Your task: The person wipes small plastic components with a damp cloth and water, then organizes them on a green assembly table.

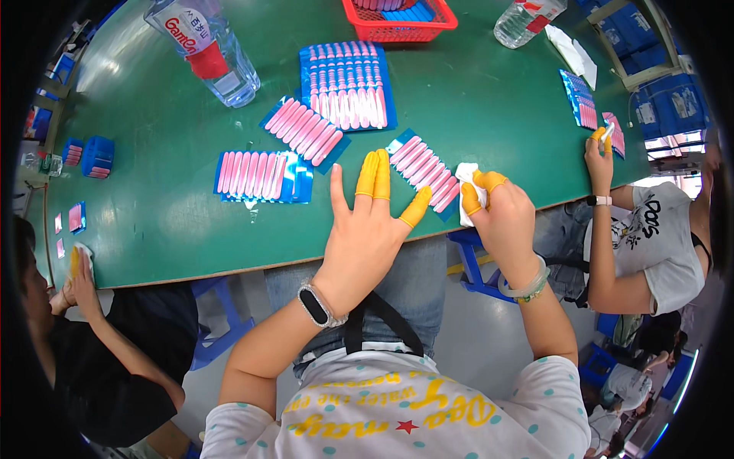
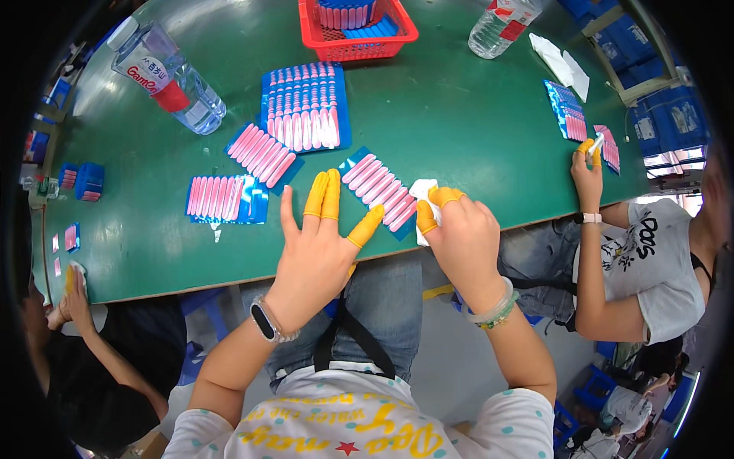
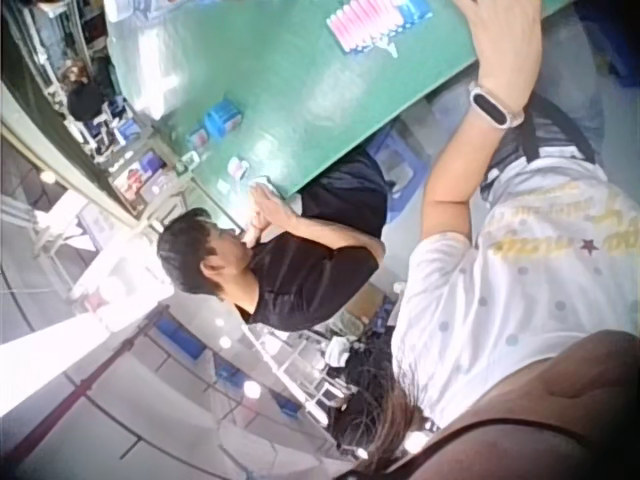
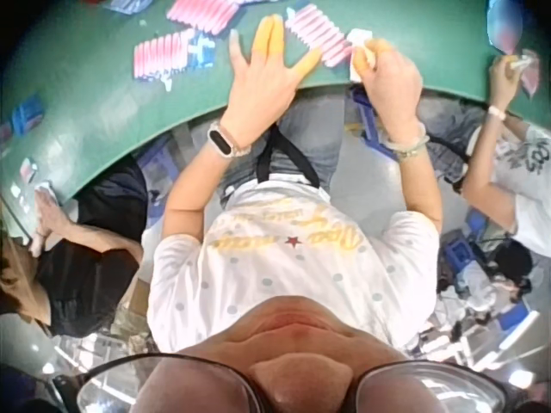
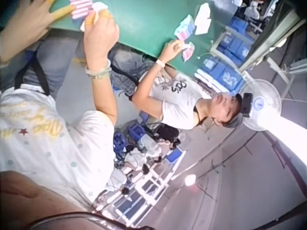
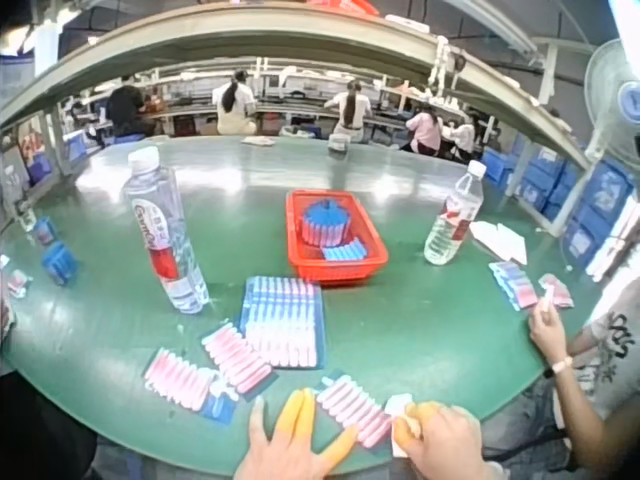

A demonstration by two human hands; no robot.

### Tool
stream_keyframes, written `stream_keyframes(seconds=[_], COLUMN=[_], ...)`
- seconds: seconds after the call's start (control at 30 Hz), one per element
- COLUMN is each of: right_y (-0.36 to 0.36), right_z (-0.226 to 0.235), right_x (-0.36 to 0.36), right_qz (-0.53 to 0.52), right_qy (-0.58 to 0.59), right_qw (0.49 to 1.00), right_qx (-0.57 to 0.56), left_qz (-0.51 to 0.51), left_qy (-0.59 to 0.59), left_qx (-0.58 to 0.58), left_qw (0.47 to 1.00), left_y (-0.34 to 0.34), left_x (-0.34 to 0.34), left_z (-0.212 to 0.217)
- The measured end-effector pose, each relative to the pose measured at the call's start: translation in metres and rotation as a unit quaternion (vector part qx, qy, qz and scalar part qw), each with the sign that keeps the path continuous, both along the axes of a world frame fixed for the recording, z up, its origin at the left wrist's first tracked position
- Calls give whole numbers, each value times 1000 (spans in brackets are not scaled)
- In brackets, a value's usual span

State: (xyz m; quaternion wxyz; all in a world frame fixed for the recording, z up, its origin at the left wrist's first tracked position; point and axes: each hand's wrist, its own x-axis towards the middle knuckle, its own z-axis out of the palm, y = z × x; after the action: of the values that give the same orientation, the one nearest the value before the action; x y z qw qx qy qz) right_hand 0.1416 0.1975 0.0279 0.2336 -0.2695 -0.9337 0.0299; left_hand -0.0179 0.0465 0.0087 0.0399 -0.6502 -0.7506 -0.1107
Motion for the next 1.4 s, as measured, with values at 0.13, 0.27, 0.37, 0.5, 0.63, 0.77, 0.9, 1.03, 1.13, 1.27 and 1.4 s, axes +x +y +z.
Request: stream_keyframes(seconds=[0.13, 0.27, 0.37, 0.5, 0.63, 0.77, 0.9, 1.03, 1.13, 1.27, 1.4], right_y=[-3, -6, -3, 0, 15, 21, 20, 16, 12, 9, 10], right_z=[1, 1, -9, -8, -26, -39, -41, -38, -38, -39, -38], right_x=[-3, 9, 9, -8, -16, -14, -13, -15, -15, -19, -17], right_qz=[-11, -68, -45, -37, -42, -46, -36, -36, -32, -26, -22], right_qy=[37, 190, 234, 217, 296, 378, 404, 403, 386, 371, 386], right_qw=[995, 918, 904, 913, 886, 847, 835, 827, 836, 845, 831], right_qx=[-94, -342, -355, -342, -354, -372, -371, -391, -389, -384, -401], left_qz=[-7, 29, 144, 313, 310, 280, 180, 104, 39, -25, -37], left_qy=[50, -128, -130, -55, -5, -9, 30, 10, -51, -116, -116], left_qx=[-4, 28, 16, 58, 3, 58, 45, 19, 35, 30, 25], left_qw=[999, 991, 981, 946, 951, 958, 982, 994, 997, 993, 992], left_y=[-12, -45, -76, -110, -118, -99, -58, -36, -36, -31, -25], left_x=[-4, -1, -18, -58, -77, -71, -51, -30, -5, 30, 34], left_z=[-4, 15, 27, 17, 6, 13, 22, 15, 18, 13, 12])
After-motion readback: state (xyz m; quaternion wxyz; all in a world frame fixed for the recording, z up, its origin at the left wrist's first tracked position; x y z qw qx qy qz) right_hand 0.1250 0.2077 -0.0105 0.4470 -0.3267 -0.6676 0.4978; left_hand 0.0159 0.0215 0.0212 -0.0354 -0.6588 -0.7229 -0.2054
